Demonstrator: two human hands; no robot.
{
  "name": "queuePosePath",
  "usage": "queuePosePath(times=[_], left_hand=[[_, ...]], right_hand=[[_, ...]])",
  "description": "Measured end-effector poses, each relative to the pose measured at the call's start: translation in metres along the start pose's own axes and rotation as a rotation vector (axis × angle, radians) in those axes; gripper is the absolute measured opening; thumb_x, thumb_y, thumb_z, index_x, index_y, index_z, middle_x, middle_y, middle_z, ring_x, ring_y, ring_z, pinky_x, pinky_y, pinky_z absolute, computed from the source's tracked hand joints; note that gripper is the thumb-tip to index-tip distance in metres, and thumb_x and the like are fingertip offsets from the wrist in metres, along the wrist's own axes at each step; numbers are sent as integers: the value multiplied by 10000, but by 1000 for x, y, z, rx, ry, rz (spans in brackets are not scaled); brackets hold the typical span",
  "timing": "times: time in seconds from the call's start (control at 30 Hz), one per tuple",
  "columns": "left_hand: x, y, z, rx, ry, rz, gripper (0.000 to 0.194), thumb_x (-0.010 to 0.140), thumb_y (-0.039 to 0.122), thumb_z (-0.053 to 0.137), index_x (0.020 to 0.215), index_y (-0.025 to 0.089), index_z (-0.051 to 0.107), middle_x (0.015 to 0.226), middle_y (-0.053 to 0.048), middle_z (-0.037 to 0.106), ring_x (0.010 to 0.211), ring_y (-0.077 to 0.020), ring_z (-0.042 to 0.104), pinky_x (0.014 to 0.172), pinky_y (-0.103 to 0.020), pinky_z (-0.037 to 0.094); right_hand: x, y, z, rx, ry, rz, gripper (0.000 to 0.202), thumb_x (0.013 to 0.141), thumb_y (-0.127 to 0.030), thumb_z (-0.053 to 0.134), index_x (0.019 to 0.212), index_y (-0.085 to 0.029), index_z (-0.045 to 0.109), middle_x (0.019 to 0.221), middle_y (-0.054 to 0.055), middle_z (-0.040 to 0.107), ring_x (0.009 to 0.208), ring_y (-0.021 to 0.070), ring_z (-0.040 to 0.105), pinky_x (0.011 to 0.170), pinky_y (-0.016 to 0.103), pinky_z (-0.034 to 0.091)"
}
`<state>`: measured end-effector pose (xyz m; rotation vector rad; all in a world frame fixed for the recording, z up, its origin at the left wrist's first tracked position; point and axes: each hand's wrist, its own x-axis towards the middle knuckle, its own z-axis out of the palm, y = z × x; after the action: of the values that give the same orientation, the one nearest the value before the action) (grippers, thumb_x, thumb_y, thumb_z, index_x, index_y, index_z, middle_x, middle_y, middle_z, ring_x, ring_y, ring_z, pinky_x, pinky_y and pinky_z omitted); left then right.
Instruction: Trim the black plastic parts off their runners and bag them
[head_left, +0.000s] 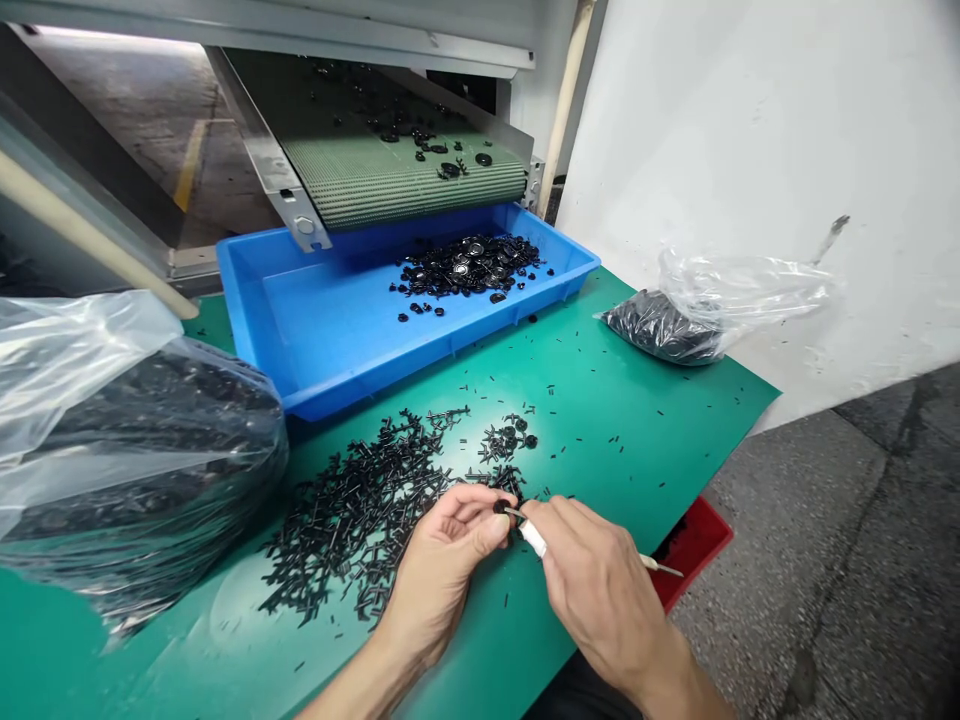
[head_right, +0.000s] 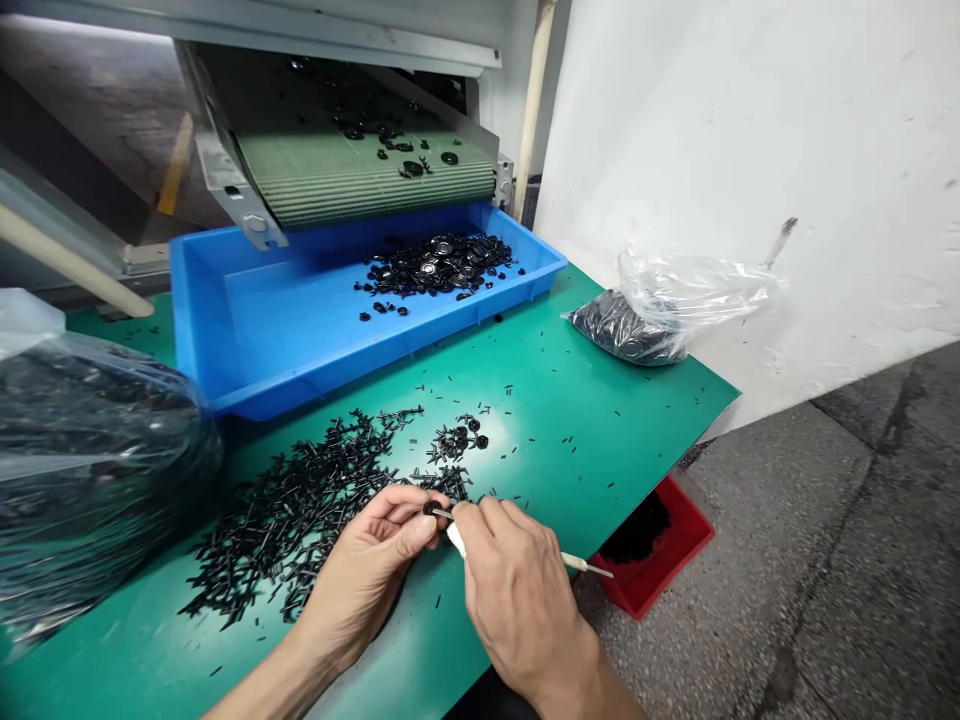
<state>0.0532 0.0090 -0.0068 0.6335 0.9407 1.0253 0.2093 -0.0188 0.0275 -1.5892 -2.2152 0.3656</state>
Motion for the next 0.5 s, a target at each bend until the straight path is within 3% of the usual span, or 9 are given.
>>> queuePosePath(times=[0.33,0.43,0.5], left_hand=[[-1,-7,-3,22,28,75,133,743,191,775,811,208,662,985,-16,708,942,-144,620,873,-250,477],[1,-7,-4,61,54,115,127,745,214,773,793,209,655,954,-10,710,911,-140,625,838,-238,492],[2,-7,-4,100,56,118,126,748,229,770,779,206,651,931,-9,712,871,-138,631,799,-231,505]], right_hand=[[-2,-13,21,-145,93,32,244,932,-75,391,1099,-178,536,808,38,589,730,199,559,630,313,336],[0,-14,21,-139,85,48,233,929,-66,366,997,-191,551,779,33,592,702,186,543,625,306,307],[4,-9,17,-42,-14,97,230,911,-57,364,884,-206,537,740,11,584,657,163,520,600,295,281]])
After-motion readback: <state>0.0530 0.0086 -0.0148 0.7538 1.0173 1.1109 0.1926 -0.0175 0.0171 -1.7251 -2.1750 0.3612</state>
